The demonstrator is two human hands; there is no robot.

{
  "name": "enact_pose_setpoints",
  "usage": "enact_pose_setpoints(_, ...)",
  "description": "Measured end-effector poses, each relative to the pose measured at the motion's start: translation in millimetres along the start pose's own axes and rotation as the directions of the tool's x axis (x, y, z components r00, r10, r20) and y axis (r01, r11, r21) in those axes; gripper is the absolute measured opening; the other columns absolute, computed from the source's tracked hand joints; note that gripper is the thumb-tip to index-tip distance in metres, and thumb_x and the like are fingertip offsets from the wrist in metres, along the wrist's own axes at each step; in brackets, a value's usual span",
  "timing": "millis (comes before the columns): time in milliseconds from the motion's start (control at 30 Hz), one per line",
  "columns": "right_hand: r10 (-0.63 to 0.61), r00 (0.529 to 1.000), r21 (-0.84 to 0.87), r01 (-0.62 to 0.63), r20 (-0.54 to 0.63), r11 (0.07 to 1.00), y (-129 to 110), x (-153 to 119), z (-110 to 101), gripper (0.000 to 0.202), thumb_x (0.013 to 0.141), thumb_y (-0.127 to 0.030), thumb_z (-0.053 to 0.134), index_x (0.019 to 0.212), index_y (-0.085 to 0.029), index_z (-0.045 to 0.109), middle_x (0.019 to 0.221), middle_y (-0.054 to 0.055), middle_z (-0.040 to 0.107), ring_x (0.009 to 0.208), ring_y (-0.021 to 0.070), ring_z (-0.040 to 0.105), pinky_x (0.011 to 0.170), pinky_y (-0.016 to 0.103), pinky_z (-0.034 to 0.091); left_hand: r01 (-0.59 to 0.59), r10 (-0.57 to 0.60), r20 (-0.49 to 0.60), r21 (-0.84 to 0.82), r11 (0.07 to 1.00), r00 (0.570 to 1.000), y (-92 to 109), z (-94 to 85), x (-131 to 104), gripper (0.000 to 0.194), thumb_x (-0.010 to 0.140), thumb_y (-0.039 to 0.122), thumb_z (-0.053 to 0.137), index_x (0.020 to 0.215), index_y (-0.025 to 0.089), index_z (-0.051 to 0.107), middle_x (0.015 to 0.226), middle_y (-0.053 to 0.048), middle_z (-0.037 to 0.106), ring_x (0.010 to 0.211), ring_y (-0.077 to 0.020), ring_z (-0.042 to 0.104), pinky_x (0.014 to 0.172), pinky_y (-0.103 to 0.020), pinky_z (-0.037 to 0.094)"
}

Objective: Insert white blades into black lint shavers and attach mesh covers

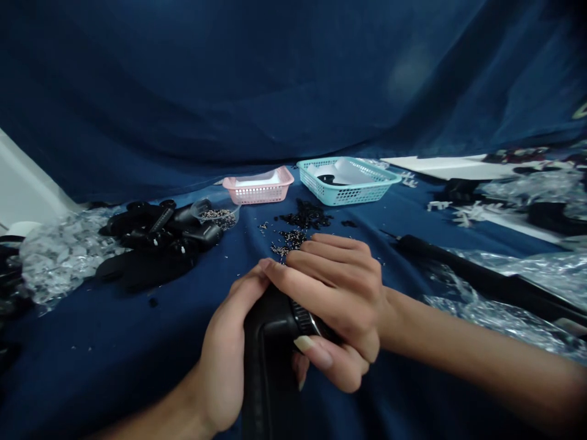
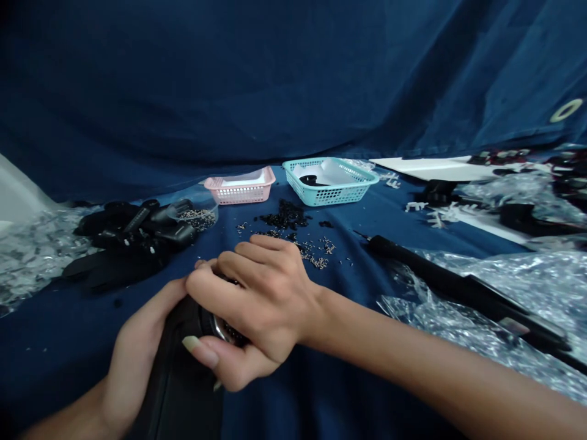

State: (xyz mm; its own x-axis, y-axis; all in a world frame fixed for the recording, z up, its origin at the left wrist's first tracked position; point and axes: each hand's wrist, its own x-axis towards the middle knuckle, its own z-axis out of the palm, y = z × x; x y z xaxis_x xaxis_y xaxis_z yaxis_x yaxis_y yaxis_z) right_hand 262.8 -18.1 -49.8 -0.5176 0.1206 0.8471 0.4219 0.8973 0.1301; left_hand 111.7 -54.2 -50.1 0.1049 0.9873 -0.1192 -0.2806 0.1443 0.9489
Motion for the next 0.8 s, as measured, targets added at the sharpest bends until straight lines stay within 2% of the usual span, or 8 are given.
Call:
enact_pose_setpoints(133,0.059,0.997,0.020,-0.060,0.039,0.998,-0.4,-2.1,0.2,0.045,0.096,-0.035,0.033,0.080,-0.014,0.070,0.058,0.003,0.056,0.051,0.0177,0.052,0.052,0.033,0.042,-0.182,0.214,-0.116,0.238,0.954,0.970,-10.4,-7.8,3.7,0.016,0.083,0.036,0.065,0.089,0.023,0.074,0.100,-0.003,0.075,0.111,-0.0261,0.064,0.092,-0.034,0.055)
enact_pose_setpoints(233,0.081,0.993,0.033,-0.083,0.081,0.996,2.3,0.7,-1.1,0.037,0.097,-0.024,0.035,0.090,-0.012,0.069,0.065,0.005,0.062,0.054,0.0179,0.054,0.057,0.034,0.043,-0.414,0.420,0.074,0.384,0.825,0.905,-9.7,-12.3,9.0,0.020,0.094,0.035,0.053,0.095,0.024,0.069,0.098,-0.003,0.071,0.104,-0.0239,0.062,0.088,-0.033,0.051)
enact_pose_setpoints(300,0.151,0.979,0.107,-0.166,0.136,0.980,4.8,3.5,-2.7,0.033,0.101,-0.025,0.038,0.113,-0.008,0.065,0.079,0.006,0.070,0.063,0.0181,0.060,0.064,0.034,0.047,-0.545,0.487,0.246,0.411,0.731,0.838,-4.7,-13.9,12.7,0.016,0.098,0.031,0.050,0.098,0.025,0.065,0.095,-0.001,0.068,0.094,-0.0196,0.060,0.085,-0.030,0.047)
enact_pose_setpoints(400,0.332,0.904,0.274,-0.402,0.268,0.874,9.1,6.3,-3.5,0.049,0.102,-0.039,0.049,0.139,-0.007,0.048,0.096,0.006,0.070,0.075,0.0167,0.064,0.070,0.031,0.050,-0.569,0.518,0.245,0.463,0.680,0.819,4.5,-14.5,17.6,0.011,0.099,0.032,0.053,0.095,0.026,0.062,0.086,0.003,0.062,0.084,-0.0155,0.056,0.077,-0.025,0.043)
enact_pose_setpoints(467,0.443,0.824,0.375,-0.558,0.353,0.740,12.2,6.1,-0.7,0.049,0.100,-0.044,0.054,0.136,-0.011,0.052,0.091,0.002,0.067,0.072,0.0149,0.062,0.066,0.028,0.049,-0.521,0.516,0.156,0.480,0.706,0.842,8.6,-14.5,21.3,0.012,0.096,0.035,0.059,0.091,0.025,0.064,0.085,0.002,0.062,0.084,-0.0156,0.056,0.075,-0.025,0.042)
enact_pose_setpoints(567,0.659,0.622,0.556,-0.752,0.423,0.353,18.6,1.7,9.7,0.032,0.095,-0.047,0.063,0.108,-0.019,0.068,0.084,-0.001,0.066,0.072,0.0144,0.061,0.063,0.025,0.048,-0.352,0.339,0.095,0.222,0.909,0.936,10.0,-14.8,29.0,0.017,0.094,0.039,0.061,0.096,0.024,0.069,0.094,-0.001,0.067,0.094,-0.0197,0.060,0.079,-0.028,0.046)
enact_pose_setpoints(667,0.819,0.389,0.655,-0.755,0.421,0.022,28.9,-6.7,22.8,0.036,0.089,-0.056,0.068,0.088,-0.020,0.069,0.083,0.001,0.069,0.076,0.0163,0.064,0.064,0.026,0.050,-0.111,0.125,0.150,-0.099,0.989,0.981,6.9,-15.4,37.6,0.023,0.095,0.039,0.059,0.097,0.020,0.071,0.104,-0.005,0.070,0.105,-0.0241,0.062,0.086,-0.034,0.051)
enact_pose_setpoints(800,0.851,0.185,0.654,-0.723,0.491,-0.221,46.0,-19.3,34.8,0.044,0.090,-0.061,0.060,0.080,-0.019,0.065,0.070,0.004,0.068,0.063,0.0200,0.064,0.060,0.034,0.055,-0.017,0.047,0.212,-0.140,0.990,0.976,-5.3,-16.8,47.6,0.018,0.091,0.029,0.069,0.104,0.017,0.070,0.120,-0.006,0.069,0.116,-0.0216,0.061,0.099,-0.033,0.048)
